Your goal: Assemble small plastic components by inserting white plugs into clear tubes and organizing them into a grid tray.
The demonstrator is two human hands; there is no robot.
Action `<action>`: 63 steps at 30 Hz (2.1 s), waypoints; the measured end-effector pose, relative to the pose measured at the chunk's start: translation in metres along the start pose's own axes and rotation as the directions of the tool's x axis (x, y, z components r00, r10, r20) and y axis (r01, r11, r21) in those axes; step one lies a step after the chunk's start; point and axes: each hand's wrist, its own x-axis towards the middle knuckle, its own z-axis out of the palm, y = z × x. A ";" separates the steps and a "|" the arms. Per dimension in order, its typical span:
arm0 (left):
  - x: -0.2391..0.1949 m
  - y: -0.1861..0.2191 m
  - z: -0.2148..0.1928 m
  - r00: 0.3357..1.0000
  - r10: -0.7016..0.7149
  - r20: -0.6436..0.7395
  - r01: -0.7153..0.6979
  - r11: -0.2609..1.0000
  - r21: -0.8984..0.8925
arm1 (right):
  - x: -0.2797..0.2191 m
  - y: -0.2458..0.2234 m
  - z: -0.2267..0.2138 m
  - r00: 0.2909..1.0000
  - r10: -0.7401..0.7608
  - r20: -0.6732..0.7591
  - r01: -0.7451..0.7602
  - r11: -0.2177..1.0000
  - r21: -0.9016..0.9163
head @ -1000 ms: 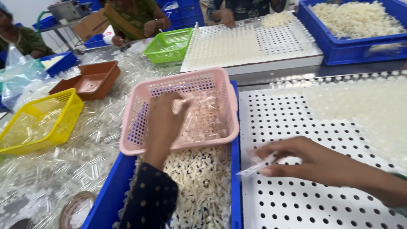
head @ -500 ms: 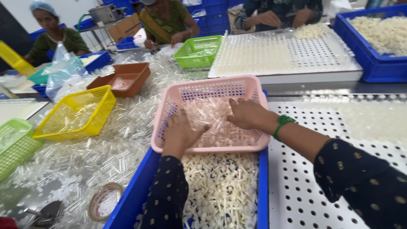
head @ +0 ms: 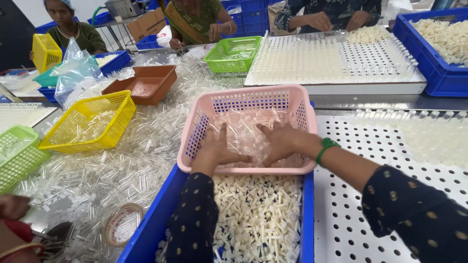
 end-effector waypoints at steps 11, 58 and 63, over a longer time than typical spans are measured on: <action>0.015 -0.006 0.015 0.980 0.169 0.102 -0.159 0.983 -0.091 | 0.006 0.010 0.016 0.978 -0.043 -0.203 0.086 0.974 0.209; -0.182 0.187 0.109 0.780 0.555 -0.288 -0.592 0.507 -0.626 | -0.284 0.044 0.083 0.898 0.320 -0.301 0.006 0.677 0.736; -0.188 0.184 0.120 0.804 0.510 -0.305 -0.563 0.487 -0.668 | -0.283 0.028 0.088 0.908 0.371 -0.193 -0.057 0.566 0.822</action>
